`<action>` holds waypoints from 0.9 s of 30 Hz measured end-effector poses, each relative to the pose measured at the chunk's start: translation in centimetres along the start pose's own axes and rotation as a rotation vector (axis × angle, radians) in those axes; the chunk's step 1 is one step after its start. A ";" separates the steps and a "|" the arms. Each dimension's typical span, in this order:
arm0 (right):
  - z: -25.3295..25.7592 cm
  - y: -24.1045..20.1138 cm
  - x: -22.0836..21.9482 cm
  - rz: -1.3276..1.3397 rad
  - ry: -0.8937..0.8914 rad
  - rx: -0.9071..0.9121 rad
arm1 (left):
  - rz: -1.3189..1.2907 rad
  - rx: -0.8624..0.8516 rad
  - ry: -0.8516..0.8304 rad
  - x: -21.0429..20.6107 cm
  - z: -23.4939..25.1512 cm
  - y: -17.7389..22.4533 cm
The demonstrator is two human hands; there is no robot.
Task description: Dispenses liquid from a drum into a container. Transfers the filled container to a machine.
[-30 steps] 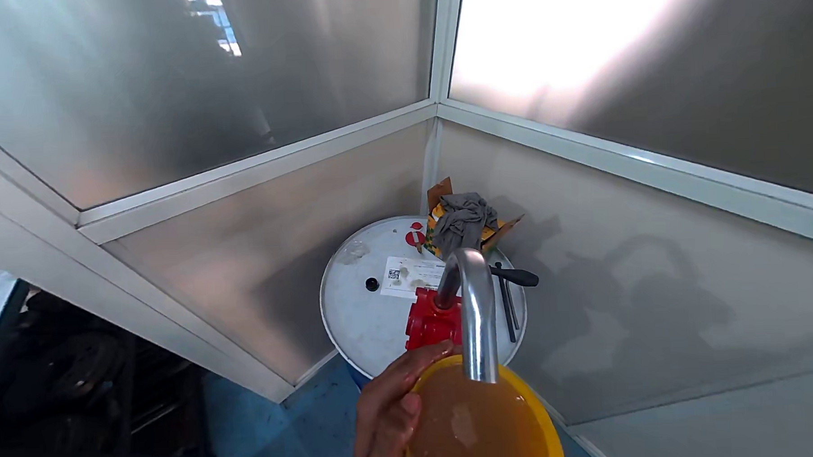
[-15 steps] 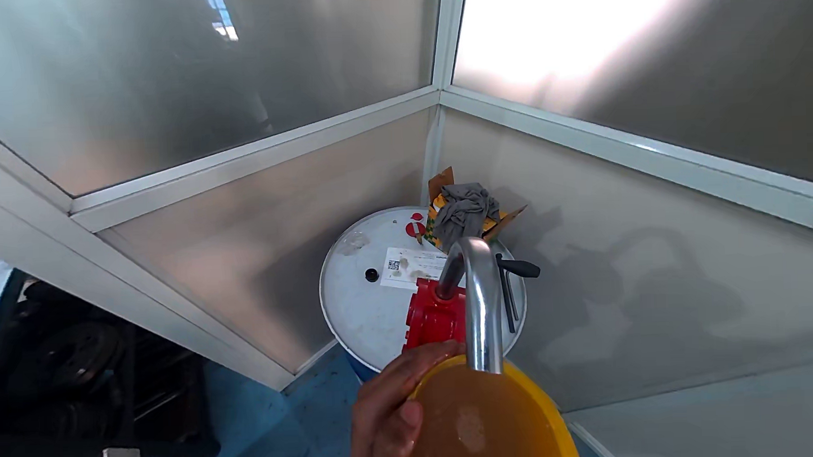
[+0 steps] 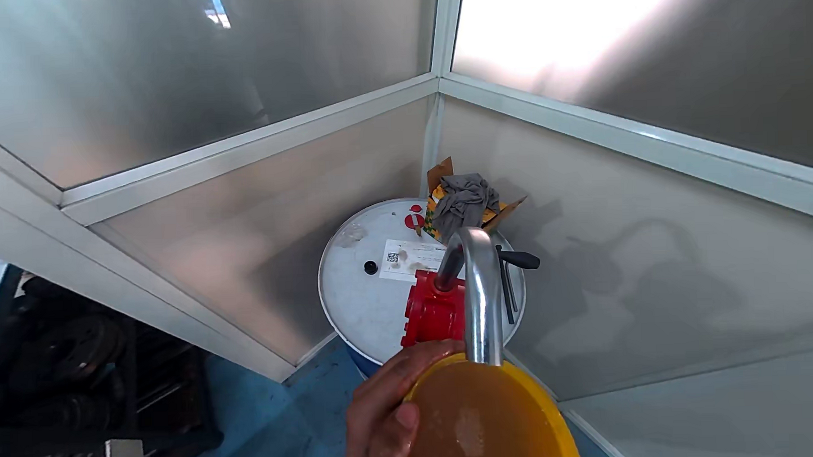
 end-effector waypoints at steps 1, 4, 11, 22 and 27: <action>0.0 0.0 0.0 -0.004 -0.002 0.013 | 0.004 -0.001 -0.001 0.0 0.0 0.1; -0.1 -0.5 0.1 -0.029 -0.024 0.038 | 0.002 0.002 -0.003 0.0 0.0 0.1; -0.2 -0.8 0.1 -0.080 -0.030 0.121 | -0.018 0.013 -0.007 0.0 0.0 0.1; 0.0 0.1 0.4 -0.148 -0.062 0.193 | -0.017 0.022 -0.002 0.0 0.1 0.1; 0.0 0.1 0.5 -0.151 -0.071 0.183 | -0.027 0.024 0.002 0.0 0.1 0.2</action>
Point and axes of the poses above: each hand's wrist, its own z-axis towards the middle knuckle, its own x-axis out of the back of the hand, y = z × x, the point moved 1 cm from there along z, towards the middle knuckle, and after that the axes turned 15 degrees about y, right-handed, at the moved point
